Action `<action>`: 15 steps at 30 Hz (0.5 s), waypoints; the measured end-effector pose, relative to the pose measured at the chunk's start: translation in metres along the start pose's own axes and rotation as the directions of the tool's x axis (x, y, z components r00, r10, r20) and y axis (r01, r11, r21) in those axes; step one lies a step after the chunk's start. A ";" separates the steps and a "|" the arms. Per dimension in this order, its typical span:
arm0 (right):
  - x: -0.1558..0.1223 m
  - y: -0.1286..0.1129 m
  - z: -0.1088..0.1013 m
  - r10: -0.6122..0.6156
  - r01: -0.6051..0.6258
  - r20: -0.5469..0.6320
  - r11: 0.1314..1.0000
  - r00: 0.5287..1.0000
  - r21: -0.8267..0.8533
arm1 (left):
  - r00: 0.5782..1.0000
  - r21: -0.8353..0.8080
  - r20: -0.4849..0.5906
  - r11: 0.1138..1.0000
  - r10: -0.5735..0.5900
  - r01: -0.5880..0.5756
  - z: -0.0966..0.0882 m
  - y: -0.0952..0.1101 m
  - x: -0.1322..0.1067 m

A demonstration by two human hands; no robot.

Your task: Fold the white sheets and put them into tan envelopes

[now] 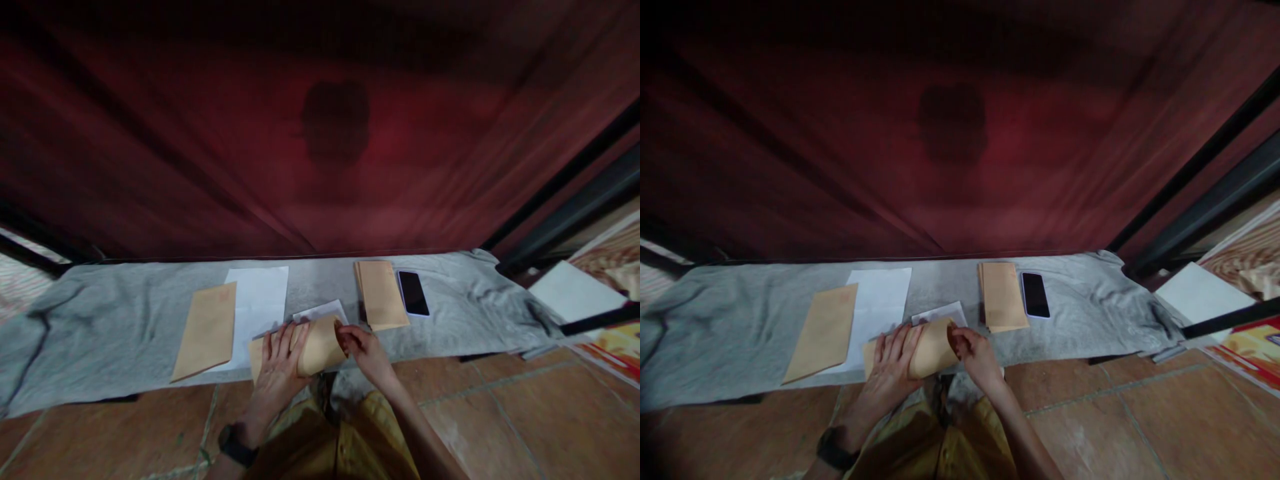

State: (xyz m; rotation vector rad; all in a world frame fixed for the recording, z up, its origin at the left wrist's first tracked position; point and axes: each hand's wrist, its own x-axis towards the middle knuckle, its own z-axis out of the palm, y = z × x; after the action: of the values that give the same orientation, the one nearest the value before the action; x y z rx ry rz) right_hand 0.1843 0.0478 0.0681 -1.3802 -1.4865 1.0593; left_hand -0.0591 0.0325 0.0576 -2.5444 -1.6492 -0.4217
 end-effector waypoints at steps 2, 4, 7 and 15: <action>-0.002 0.003 0.000 0.024 -0.015 0.088 0.994 0.996 -0.106 | 1.000 0.002 0.006 1.000 0.030 -0.030 0.002 0.002 -0.001; -0.004 0.006 -0.003 0.048 -0.017 0.194 0.987 0.980 -0.157 | 0.996 -0.003 0.025 0.997 0.083 -0.083 0.003 0.005 -0.003; -0.005 0.005 -0.011 0.061 -0.037 0.358 0.997 0.932 -0.073 | 0.987 -0.038 0.054 0.988 0.149 -0.147 0.004 0.011 -0.008; -0.019 0.000 -0.022 0.118 -0.175 0.440 0.980 0.890 0.092 | 0.962 -0.058 0.162 0.976 0.218 -0.212 0.003 0.030 -0.010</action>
State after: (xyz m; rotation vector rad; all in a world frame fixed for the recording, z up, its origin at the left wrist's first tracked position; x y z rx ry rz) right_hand 0.2062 0.0299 0.0738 -1.2291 -1.6047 1.6136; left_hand -0.0358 0.0116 0.0547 -2.8187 -1.3999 -0.2310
